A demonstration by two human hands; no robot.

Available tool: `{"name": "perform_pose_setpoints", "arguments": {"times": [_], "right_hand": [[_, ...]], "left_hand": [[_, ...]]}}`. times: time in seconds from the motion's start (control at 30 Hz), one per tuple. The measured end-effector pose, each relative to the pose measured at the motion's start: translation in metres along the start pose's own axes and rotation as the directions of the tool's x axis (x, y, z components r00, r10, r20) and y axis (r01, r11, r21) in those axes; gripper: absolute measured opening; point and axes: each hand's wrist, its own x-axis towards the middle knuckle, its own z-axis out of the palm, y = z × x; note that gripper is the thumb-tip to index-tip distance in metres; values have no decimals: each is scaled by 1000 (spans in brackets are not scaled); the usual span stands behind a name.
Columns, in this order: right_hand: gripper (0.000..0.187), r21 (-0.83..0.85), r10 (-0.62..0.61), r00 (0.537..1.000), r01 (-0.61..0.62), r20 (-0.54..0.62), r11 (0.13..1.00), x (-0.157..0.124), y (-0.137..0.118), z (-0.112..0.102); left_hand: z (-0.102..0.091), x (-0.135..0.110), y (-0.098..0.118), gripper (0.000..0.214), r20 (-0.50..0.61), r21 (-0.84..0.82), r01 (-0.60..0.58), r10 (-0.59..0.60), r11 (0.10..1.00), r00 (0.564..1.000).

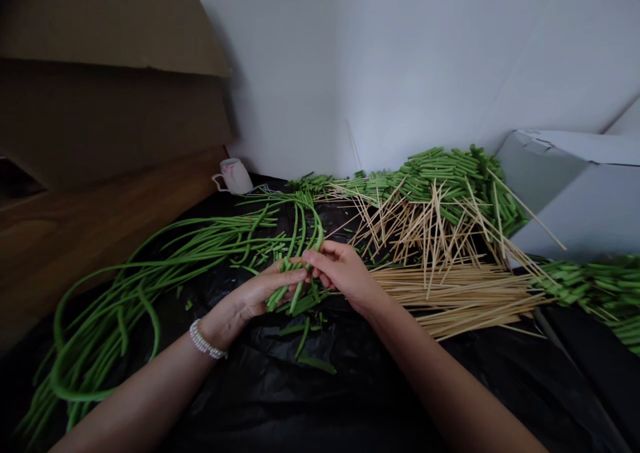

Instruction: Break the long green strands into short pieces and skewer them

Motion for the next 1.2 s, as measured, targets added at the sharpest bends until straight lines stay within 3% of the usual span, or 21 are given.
{"name": "perform_pose_setpoints", "arguments": {"times": [0.13,0.27,0.43,0.57,0.7,0.77,0.83,0.9,0.97,1.2], "right_hand": [[27,15,-9,998,10,-66,1000,1,-2,-2],[24,-34,-53,988,49,-144,998,2,-3,0],[12,-342,-320,920,233,-225,911,-1,3,9],[16,-605,-504,857,346,-106,717,-8,14,15],[24,-686,-499,866,384,35,618,-13,22,18],[24,-655,-476,879,377,30,655,-13,20,19],[21,-555,-411,912,342,1,758,-13,14,19],[17,-390,-285,958,259,-9,884,-12,6,18],[17,-240,-160,987,162,28,957,-10,-1,16],[19,-157,-47,997,58,68,986,-6,-6,9]], "left_hand": [[0,1,-2,31,-68,-34,4,-6,999,998],[2,3,-5,30,-191,-199,-46,7,979,981],[1,6,-5,29,-211,-389,-51,-35,920,977],[-3,8,-5,31,-200,-448,-38,-59,893,978],[-6,10,-5,32,-269,-502,-24,-130,865,954],[-8,11,-3,29,-293,-521,-28,-148,853,945],[-10,11,-1,26,-272,-556,-24,-155,831,950],[-12,11,2,24,-193,-602,-24,-116,798,974],[-12,10,4,24,-98,-614,-19,-52,789,994],[-4,6,-6,31,-47,-318,42,-60,947,997]]}}
